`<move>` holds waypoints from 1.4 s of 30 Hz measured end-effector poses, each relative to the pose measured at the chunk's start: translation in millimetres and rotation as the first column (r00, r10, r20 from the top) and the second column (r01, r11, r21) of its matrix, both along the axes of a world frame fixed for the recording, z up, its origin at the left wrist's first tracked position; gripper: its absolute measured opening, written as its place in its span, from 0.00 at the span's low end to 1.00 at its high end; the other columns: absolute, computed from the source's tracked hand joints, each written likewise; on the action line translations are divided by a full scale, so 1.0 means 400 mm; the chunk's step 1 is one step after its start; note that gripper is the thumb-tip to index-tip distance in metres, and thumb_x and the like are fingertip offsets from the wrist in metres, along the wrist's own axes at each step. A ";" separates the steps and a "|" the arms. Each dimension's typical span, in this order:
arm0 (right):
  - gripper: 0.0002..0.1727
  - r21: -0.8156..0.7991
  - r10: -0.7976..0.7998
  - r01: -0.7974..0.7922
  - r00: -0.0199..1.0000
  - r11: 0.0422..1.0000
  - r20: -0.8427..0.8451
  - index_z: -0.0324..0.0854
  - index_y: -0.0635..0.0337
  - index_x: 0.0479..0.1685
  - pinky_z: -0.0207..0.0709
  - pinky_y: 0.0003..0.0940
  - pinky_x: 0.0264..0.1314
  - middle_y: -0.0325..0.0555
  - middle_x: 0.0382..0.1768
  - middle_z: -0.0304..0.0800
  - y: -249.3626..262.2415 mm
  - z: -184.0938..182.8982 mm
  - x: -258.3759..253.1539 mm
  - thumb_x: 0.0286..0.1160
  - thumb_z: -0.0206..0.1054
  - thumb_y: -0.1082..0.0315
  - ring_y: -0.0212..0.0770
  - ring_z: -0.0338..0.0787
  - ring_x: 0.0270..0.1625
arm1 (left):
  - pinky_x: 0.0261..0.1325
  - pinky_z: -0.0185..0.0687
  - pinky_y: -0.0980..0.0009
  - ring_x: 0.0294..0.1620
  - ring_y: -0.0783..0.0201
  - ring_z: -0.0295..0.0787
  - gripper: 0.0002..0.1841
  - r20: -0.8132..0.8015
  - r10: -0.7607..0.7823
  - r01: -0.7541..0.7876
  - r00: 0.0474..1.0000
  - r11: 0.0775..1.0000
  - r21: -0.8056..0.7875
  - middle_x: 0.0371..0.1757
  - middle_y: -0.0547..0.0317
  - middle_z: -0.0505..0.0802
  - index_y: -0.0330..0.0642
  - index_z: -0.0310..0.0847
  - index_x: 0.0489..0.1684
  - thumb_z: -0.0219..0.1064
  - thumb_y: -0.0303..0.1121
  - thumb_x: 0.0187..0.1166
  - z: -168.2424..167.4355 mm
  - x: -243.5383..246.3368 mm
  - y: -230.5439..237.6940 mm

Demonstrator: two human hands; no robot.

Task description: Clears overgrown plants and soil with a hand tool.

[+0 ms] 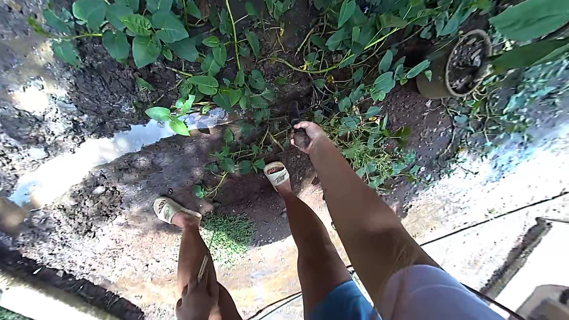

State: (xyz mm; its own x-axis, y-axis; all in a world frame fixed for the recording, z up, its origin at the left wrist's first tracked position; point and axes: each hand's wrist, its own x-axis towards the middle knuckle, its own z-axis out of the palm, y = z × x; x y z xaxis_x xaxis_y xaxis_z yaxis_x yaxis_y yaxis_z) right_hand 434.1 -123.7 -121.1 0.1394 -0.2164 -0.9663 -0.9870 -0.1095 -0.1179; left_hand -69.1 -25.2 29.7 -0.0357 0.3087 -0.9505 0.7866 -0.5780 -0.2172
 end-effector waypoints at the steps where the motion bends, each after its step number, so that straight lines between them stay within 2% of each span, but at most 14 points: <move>1: 0.08 0.045 0.018 -0.019 1.000 0.999 0.018 0.71 0.55 0.54 0.78 0.33 0.19 0.46 0.31 0.79 -0.044 -0.016 -0.023 0.81 0.56 0.67 0.38 0.80 0.21 | 0.68 0.75 0.36 0.78 0.42 0.78 0.24 -0.016 -0.010 0.009 1.000 1.000 -0.011 0.80 0.51 0.81 0.63 0.84 0.75 0.57 0.53 0.84 0.000 0.001 -0.003; 4: 0.26 0.174 0.139 -0.151 0.987 0.973 0.080 0.63 0.42 0.80 0.79 0.37 0.23 0.44 0.34 0.79 -0.227 -0.064 -0.099 0.82 0.55 0.67 0.39 0.81 0.24 | 0.70 0.74 0.37 0.79 0.42 0.77 0.24 -0.013 -0.023 0.023 1.000 1.000 -0.015 0.82 0.51 0.80 0.61 0.84 0.75 0.56 0.53 0.85 0.000 0.008 -0.007; 6: 0.34 0.176 0.195 -0.212 0.975 0.961 0.109 0.54 0.37 0.90 0.81 0.38 0.25 0.45 0.36 0.79 -0.257 -0.093 -0.129 0.84 0.56 0.68 0.41 0.82 0.26 | 0.70 0.75 0.37 0.79 0.43 0.77 0.25 -0.007 -0.023 0.023 1.000 1.000 0.000 0.82 0.51 0.80 0.60 0.83 0.76 0.54 0.53 0.85 -0.011 0.013 -0.004; 15: 0.29 0.058 0.092 -0.101 0.986 0.993 0.138 0.61 0.44 0.81 0.81 0.40 0.27 0.45 0.36 0.76 -0.037 0.055 -0.116 0.79 0.58 0.71 0.42 0.82 0.28 | 0.74 0.71 0.37 0.81 0.44 0.74 0.25 -0.036 0.018 -0.020 0.999 0.999 -0.032 0.82 0.51 0.79 0.61 0.81 0.79 0.54 0.53 0.86 0.010 0.048 0.010; 22: 0.30 -0.032 0.312 -0.311 0.938 0.950 0.149 0.61 0.44 0.83 0.81 0.43 0.25 0.48 0.37 0.77 0.016 0.219 -0.052 0.80 0.59 0.71 0.43 0.82 0.26 | 0.74 0.72 0.38 0.81 0.45 0.75 0.26 0.013 0.027 -0.027 1.000 1.000 -0.004 0.81 0.52 0.80 0.64 0.79 0.80 0.53 0.54 0.86 0.013 0.038 0.038; 25: 0.37 -0.055 0.429 -0.426 0.887 0.903 0.170 0.54 0.41 0.90 0.81 0.44 0.25 0.48 0.40 0.78 0.050 0.243 -0.026 0.80 0.60 0.72 0.44 0.82 0.28 | 0.73 0.72 0.37 0.80 0.44 0.75 0.25 0.028 0.039 -0.039 0.999 0.999 -0.003 0.81 0.51 0.80 0.63 0.79 0.80 0.53 0.53 0.87 0.017 0.037 0.054; 29: 0.32 -0.054 0.449 -0.447 0.874 0.893 0.185 0.60 0.46 0.85 0.79 0.37 0.23 0.46 0.37 0.78 0.081 0.273 0.000 0.81 0.58 0.72 0.40 0.82 0.26 | 0.71 0.74 0.37 0.79 0.43 0.77 0.26 0.063 0.045 -0.046 0.997 0.999 0.012 0.79 0.49 0.82 0.60 0.80 0.79 0.53 0.53 0.86 0.018 0.035 0.065; 31: 0.31 -0.058 0.482 -0.481 0.855 0.875 0.192 0.60 0.45 0.85 0.80 0.39 0.24 0.46 0.37 0.78 0.080 0.296 0.003 0.81 0.58 0.72 0.41 0.82 0.27 | 0.72 0.74 0.37 0.79 0.44 0.77 0.25 0.065 0.048 -0.049 0.997 0.999 0.012 0.80 0.51 0.82 0.62 0.80 0.79 0.52 0.54 0.87 0.019 0.033 0.067; 33: 0.35 -0.106 0.589 -0.581 0.784 0.807 0.197 0.57 0.42 0.89 0.82 0.43 0.27 0.48 0.41 0.80 0.085 0.315 -0.001 0.81 0.59 0.72 0.44 0.84 0.30 | 0.71 0.75 0.37 0.79 0.44 0.78 0.25 0.064 0.050 -0.051 0.997 0.999 0.009 0.80 0.51 0.81 0.63 0.80 0.80 0.53 0.53 0.87 0.026 0.033 0.067; 34: 0.40 -0.163 0.672 -0.652 0.718 0.740 0.181 0.54 0.40 0.92 0.84 0.48 0.31 0.52 0.48 0.82 0.095 0.314 -0.002 0.78 0.62 0.72 0.47 0.86 0.35 | 0.71 0.75 0.38 0.79 0.44 0.78 0.25 0.058 0.046 -0.046 0.997 0.999 0.007 0.81 0.52 0.81 0.63 0.79 0.80 0.53 0.53 0.87 0.025 0.033 0.069; 36: 0.48 -0.262 0.851 -0.813 0.520 0.521 0.076 0.45 0.37 0.97 0.82 0.64 0.52 0.62 0.68 0.82 0.119 0.290 0.002 0.75 0.66 0.70 0.60 0.88 0.55 | 0.71 0.75 0.38 0.79 0.45 0.77 0.26 0.050 0.044 -0.044 0.998 0.999 0.001 0.81 0.52 0.81 0.61 0.79 0.80 0.53 0.53 0.86 0.025 0.028 0.069; 38: 0.50 -0.324 0.961 -0.914 0.273 0.244 -0.045 0.38 0.37 0.98 0.76 0.73 0.61 0.69 0.69 0.82 0.149 0.273 0.004 0.77 0.66 0.64 0.69 0.86 0.64 | 0.71 0.75 0.38 0.79 0.45 0.77 0.26 0.049 0.042 -0.042 0.998 0.999 0.001 0.81 0.52 0.81 0.60 0.80 0.80 0.54 0.53 0.86 0.030 0.029 0.066; 39: 0.49 -0.335 0.977 -0.927 0.201 0.167 -0.070 0.39 0.38 0.98 0.74 0.75 0.64 0.70 0.69 0.83 0.161 0.277 0.009 0.78 0.66 0.63 0.71 0.85 0.67 | 0.71 0.75 0.38 0.79 0.45 0.77 0.26 0.047 0.044 -0.044 0.998 0.999 0.001 0.80 0.52 0.81 0.60 0.80 0.79 0.54 0.53 0.86 0.031 0.033 0.067; 42: 0.47 -0.371 0.985 -0.918 0.169 0.142 -0.042 0.43 0.38 0.98 0.77 0.73 0.60 0.68 0.65 0.85 0.153 0.287 0.013 0.79 0.65 0.63 0.69 0.87 0.63 | 0.70 0.76 0.39 0.78 0.46 0.78 0.26 0.048 0.032 -0.032 0.998 0.999 0.010 0.80 0.54 0.81 0.62 0.79 0.80 0.52 0.54 0.87 0.027 0.028 0.064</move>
